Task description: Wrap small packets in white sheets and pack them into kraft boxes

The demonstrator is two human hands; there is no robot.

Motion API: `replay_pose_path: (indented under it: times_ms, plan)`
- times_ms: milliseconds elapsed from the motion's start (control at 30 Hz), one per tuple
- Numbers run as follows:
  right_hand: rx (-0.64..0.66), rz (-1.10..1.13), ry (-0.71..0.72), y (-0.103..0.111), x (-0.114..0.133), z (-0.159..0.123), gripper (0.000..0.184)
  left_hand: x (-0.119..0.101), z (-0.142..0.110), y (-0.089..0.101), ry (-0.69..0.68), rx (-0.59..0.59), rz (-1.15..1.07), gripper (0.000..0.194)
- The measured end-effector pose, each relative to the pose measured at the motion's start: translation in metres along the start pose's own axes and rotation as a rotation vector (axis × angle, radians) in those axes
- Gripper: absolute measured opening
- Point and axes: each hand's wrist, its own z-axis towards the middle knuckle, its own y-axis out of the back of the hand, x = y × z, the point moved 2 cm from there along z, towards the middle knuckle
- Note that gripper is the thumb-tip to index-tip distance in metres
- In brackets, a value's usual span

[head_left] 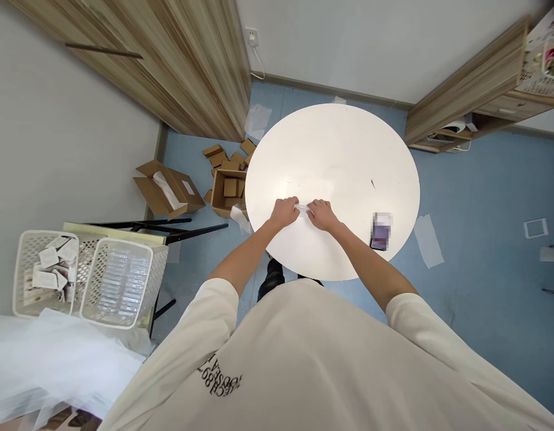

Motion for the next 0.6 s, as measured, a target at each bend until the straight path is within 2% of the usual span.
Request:
replay_pose_path:
  times_ms: [100,233,333,400,500,600]
  plan:
    - [0.015,0.078,-0.063,-0.004,-0.008,0.004,0.038,0.005,0.003,-0.007,0.064,0.029,-0.021,0.032]
    - [0.013,0.133,-0.131,-0.010,-0.013,0.006,0.036,0.004,0.001,-0.015,0.088,0.048,0.019,0.044]
    - [-0.023,0.119,-0.149,-0.014,-0.013,0.006,0.035,-0.002,-0.005,-0.016,0.020,-0.053,0.131,0.055]
    - [-0.054,0.100,-0.166,-0.016,-0.012,0.006,0.035,-0.008,-0.010,-0.017,-0.075,-0.102,0.214,0.056]
    - [-0.082,0.077,-0.192,-0.018,-0.009,0.005,0.035,-0.013,-0.014,-0.022,-0.194,-0.051,0.278,0.053]
    - [-0.119,0.053,-0.212,-0.020,-0.006,-0.001,0.038,-0.011,-0.015,-0.028,-0.208,0.009,0.292,0.057]
